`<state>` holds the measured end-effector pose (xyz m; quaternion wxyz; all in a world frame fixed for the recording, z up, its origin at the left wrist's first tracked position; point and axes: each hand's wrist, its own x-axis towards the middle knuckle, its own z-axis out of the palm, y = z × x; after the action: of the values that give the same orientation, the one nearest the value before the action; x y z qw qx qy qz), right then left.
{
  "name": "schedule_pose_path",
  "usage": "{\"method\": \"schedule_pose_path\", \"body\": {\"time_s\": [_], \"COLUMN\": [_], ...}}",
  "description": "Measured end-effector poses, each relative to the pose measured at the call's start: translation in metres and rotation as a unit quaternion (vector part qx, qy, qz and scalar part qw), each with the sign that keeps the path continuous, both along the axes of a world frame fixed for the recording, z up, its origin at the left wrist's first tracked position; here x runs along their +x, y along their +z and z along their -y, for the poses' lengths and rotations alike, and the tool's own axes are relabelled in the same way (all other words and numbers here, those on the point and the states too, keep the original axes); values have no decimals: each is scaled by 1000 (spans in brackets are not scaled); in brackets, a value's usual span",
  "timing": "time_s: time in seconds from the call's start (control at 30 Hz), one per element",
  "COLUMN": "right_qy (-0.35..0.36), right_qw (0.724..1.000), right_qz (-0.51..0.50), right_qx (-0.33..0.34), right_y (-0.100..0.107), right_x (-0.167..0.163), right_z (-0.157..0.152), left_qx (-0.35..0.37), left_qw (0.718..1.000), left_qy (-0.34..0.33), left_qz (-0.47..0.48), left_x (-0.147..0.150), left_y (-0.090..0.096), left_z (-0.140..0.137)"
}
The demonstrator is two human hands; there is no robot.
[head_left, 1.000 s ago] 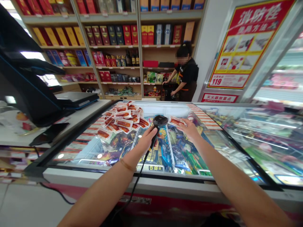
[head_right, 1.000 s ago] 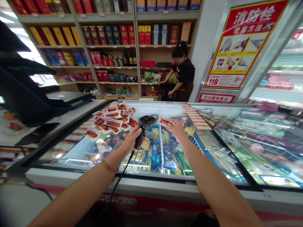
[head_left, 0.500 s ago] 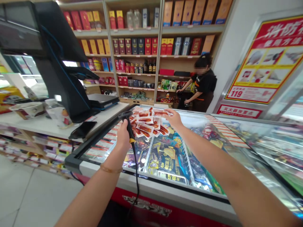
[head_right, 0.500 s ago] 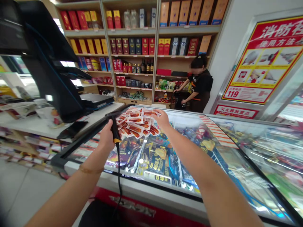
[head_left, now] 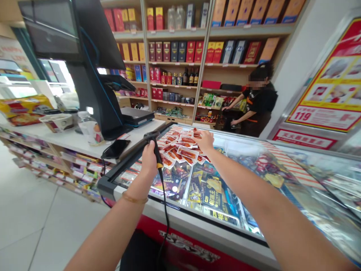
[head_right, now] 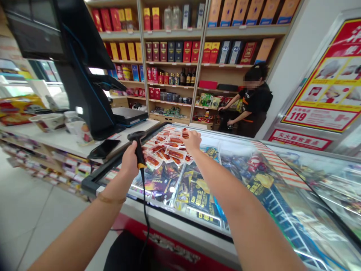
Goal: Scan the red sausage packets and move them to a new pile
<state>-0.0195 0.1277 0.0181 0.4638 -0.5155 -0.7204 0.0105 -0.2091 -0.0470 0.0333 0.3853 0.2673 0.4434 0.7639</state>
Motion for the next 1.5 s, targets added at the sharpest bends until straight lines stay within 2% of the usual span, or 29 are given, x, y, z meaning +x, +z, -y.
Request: {"method": "schedule_pose_path", "body": {"time_s": [0.2,0.33,0.4,0.53,0.6,0.77,0.9,0.97,1.03,1.17,1.27,1.33,1.4,1.5], "right_qy": [12,106,177,308,343,333,288,271,260,222,193,167,139,115], "right_qw": [1000,991,973,901,881,868,828,806,799,826,847,856,854,848], "right_qz": [-19,-77,-129,-177,-174,-241,-341,-379,-388,-306,-271,-282,-314,-335], "right_qx": [-2,-1,-67,-250,-276,-277,-340,-365,-379,-418,-414,-400,-391,-395], "right_y": [5,-2,-11,-28,-32,-36,-40,-41,-41,-31,-22,-19,-19,-22], "right_x": [23,52,70,106,123,165,198,216,235,270,285,287,285,281], "right_z": [18,41,59,105,128,160,167,168,168,167,165,163,162,162], "left_qx": [-2,-15,-30,-48,-56,-35,-17,-24,-39,-45,-43,-23,-24,-126], "left_qw": [998,993,989,978,972,976,951,935,931,939,948,944,910,809], "left_qy": [-53,-114,-144,-204,-227,-211,-285,-315,-306,-260,-171,-73,31,171], "left_qz": [25,30,25,15,9,-40,-119,-164,-193,-221,-266,-321,-413,-548], "left_x": [33,65,88,150,183,251,279,283,278,250,216,189,160,123], "left_y": [2,1,-2,-16,-25,-43,-48,-49,-49,-42,-27,-13,1,19], "left_z": [-5,-11,-13,-16,-17,-17,-14,-12,-11,-22,-47,-71,-98,-133]}}
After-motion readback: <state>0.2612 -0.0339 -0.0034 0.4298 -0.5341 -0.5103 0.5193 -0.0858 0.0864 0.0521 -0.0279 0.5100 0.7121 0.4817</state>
